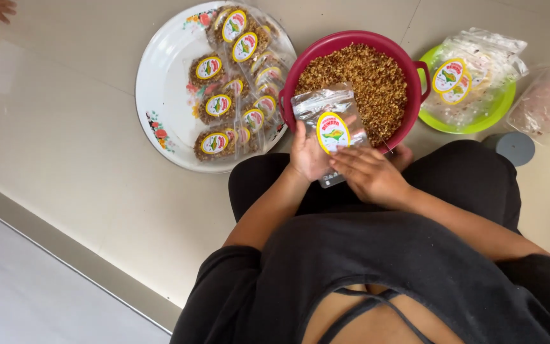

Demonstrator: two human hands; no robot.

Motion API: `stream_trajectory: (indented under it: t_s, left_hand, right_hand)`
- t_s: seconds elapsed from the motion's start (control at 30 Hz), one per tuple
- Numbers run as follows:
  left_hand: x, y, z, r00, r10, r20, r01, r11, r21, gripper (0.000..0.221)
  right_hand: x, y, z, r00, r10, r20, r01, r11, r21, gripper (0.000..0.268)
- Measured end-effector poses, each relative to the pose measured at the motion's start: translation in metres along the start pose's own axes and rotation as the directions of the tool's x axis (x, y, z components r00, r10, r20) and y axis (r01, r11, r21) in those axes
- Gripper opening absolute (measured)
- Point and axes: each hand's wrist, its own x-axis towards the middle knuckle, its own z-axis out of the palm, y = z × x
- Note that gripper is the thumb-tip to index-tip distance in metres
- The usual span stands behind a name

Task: Packing small food items into plastic bags using a spoon while sitting on the floor.

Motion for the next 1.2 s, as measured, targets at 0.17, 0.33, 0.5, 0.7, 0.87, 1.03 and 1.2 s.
stream_trajectory:
  t_s: [0.17, 0.33, 0.5, 0.7, 0.87, 1.03, 1.2]
  left_hand:
    - [-0.011, 0.011, 0.001, 1.000, -0.012, -0.013, 0.009, 0.971, -0.238, 0.103]
    - [-0.008, 0.008, -0.023, 0.996, -0.038, 0.079, 0.060, 0.952, -0.299, 0.103]
    - [-0.008, 0.004, 0.006, 0.994, -0.104, 0.019, 0.106, 0.984, -0.146, 0.089]
    - [-0.020, 0.004, 0.019, 0.994, -0.107, -0.002, 0.107, 0.990, -0.090, 0.087]
    - [-0.021, 0.008, 0.031, 0.995, -0.096, -0.027, 0.098, 0.990, 0.097, 0.089]
    - [-0.019, 0.009, 0.036, 0.988, -0.109, -0.114, 0.116, 0.991, 0.062, 0.090]
    - [-0.013, 0.013, -0.032, 0.981, -0.159, 0.114, 0.169, 0.982, -0.088, 0.099]
  right_hand:
    - [-0.007, -0.001, 0.014, 0.998, -0.026, 0.054, 0.010, 0.962, 0.274, 0.023]
    - [-0.006, 0.012, 0.016, 0.977, -0.014, 0.215, -0.059, 0.944, 0.326, 0.048]
    - [0.015, 0.043, 0.018, 0.973, 0.190, 0.131, -0.188, 0.982, -0.023, 0.061]
    - [0.007, 0.062, 0.044, 0.918, 0.353, 0.180, -0.348, 0.936, -0.061, 0.069]
    - [0.000, 0.069, 0.041, 0.948, 0.316, 0.027, -0.317, 0.947, 0.059, 0.053]
    - [-0.017, 0.066, 0.036, 0.963, 0.263, -0.064, -0.266, 0.963, -0.048, 0.032]
    - [-0.050, 0.033, 0.029, 0.981, 0.161, 0.111, -0.143, 0.977, -0.156, 0.013]
